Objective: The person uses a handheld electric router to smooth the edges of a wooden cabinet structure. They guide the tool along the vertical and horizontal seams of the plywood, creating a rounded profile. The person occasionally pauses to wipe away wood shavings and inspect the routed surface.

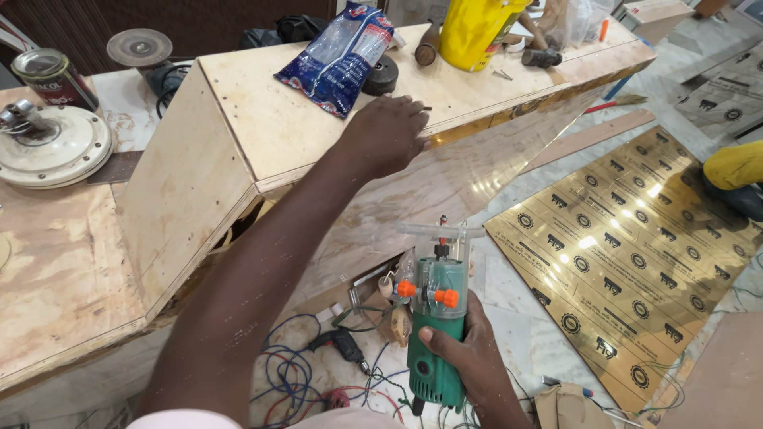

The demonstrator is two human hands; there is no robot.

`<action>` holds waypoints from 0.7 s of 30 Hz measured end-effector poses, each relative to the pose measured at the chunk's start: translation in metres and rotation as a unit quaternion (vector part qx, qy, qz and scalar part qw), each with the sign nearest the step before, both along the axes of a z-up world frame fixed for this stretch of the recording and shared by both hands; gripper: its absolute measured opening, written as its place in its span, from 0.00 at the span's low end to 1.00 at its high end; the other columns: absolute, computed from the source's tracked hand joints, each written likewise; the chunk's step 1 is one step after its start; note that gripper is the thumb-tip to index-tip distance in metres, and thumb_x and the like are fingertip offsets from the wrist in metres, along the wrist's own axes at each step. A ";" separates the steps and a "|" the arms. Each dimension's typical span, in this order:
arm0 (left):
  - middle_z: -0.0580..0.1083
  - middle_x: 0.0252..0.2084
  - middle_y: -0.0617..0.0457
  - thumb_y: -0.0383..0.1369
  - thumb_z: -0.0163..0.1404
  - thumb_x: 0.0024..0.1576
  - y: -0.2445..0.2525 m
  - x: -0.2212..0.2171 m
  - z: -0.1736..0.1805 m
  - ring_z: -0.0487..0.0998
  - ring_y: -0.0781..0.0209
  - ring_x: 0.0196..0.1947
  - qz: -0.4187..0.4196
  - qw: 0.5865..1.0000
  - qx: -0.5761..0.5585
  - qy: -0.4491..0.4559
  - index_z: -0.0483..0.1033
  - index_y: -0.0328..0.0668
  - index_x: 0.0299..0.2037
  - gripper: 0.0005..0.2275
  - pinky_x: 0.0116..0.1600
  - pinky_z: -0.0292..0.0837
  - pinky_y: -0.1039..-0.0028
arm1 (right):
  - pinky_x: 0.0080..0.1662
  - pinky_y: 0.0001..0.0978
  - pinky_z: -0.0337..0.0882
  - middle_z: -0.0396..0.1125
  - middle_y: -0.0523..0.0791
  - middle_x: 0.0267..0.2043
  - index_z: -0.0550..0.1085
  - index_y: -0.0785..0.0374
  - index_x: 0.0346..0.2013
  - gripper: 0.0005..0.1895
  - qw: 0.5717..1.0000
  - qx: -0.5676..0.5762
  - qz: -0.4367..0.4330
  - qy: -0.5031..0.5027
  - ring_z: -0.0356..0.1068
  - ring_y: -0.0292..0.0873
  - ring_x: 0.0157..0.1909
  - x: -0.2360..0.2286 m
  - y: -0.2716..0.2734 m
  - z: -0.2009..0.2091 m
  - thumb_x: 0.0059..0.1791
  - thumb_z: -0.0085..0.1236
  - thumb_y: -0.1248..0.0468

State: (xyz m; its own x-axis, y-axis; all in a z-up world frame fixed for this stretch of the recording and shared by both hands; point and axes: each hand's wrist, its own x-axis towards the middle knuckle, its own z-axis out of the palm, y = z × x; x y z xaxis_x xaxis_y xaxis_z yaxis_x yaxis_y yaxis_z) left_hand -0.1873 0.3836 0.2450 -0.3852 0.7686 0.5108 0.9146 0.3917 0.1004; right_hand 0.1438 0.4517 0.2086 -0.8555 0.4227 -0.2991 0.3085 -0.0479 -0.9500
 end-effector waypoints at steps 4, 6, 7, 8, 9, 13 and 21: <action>0.62 0.69 0.39 0.50 0.45 0.63 0.031 -0.026 -0.015 0.59 0.45 0.70 0.055 0.994 -0.067 -0.060 0.69 0.31 0.61 0.27 0.71 0.54 0.58 | 0.48 0.42 0.76 0.73 0.52 0.47 0.64 0.62 0.64 0.43 1.000 -0.015 -0.018 -0.003 0.74 0.46 0.47 0.009 0.008 -0.003 0.35 0.67 0.62; 0.61 0.70 0.38 0.52 0.44 0.63 0.041 -0.033 -0.016 0.58 0.46 0.71 0.069 0.993 -0.072 -0.069 0.67 0.30 0.63 0.30 0.71 0.53 0.58 | 0.48 0.42 0.76 0.73 0.52 0.47 0.63 0.62 0.64 0.43 0.999 -0.021 -0.033 -0.007 0.73 0.46 0.47 0.014 0.013 -0.006 0.35 0.67 0.63; 0.61 0.70 0.39 0.53 0.43 0.63 0.047 -0.036 -0.015 0.58 0.46 0.71 0.076 0.991 -0.081 -0.069 0.67 0.30 0.63 0.30 0.71 0.54 0.59 | 0.48 0.42 0.76 0.73 0.51 0.47 0.63 0.61 0.64 0.43 0.999 -0.024 -0.042 -0.009 0.73 0.45 0.47 0.017 0.015 -0.008 0.34 0.67 0.63; 0.61 0.70 0.39 0.54 0.42 0.63 0.054 -0.038 -0.014 0.58 0.46 0.71 0.083 0.990 -0.089 -0.070 0.66 0.31 0.63 0.31 0.71 0.54 0.59 | 0.48 0.43 0.76 0.72 0.51 0.47 0.63 0.61 0.63 0.43 0.998 -0.027 -0.050 -0.010 0.73 0.45 0.47 0.018 0.017 -0.009 0.34 0.67 0.63; 0.61 0.70 0.39 0.54 0.41 0.64 0.060 -0.040 -0.011 0.58 0.47 0.72 0.085 0.988 -0.103 -0.080 0.66 0.31 0.64 0.31 0.72 0.54 0.59 | 0.48 0.43 0.76 0.72 0.52 0.47 0.63 0.62 0.63 0.43 0.998 -0.030 -0.052 -0.007 0.73 0.46 0.47 0.020 0.019 -0.009 0.34 0.67 0.64; 0.59 0.72 0.41 0.55 0.40 0.65 0.076 -0.050 -0.002 0.57 0.47 0.73 0.091 0.984 -0.108 -0.106 0.64 0.31 0.67 0.32 0.73 0.54 0.59 | 0.47 0.44 0.77 0.72 0.52 0.47 0.64 0.62 0.63 0.42 0.997 -0.043 -0.061 -0.004 0.74 0.46 0.46 0.021 0.027 -0.010 0.34 0.67 0.64; 0.57 0.73 0.48 0.49 0.42 0.64 0.058 -0.022 -0.012 0.55 0.46 0.72 0.019 0.990 -0.128 -0.052 0.63 0.51 0.69 0.24 0.69 0.54 0.53 | 0.45 0.43 0.76 0.72 0.52 0.46 0.64 0.64 0.62 0.39 0.998 -0.025 -0.063 0.013 0.74 0.46 0.45 0.020 0.040 -0.013 0.37 0.66 0.64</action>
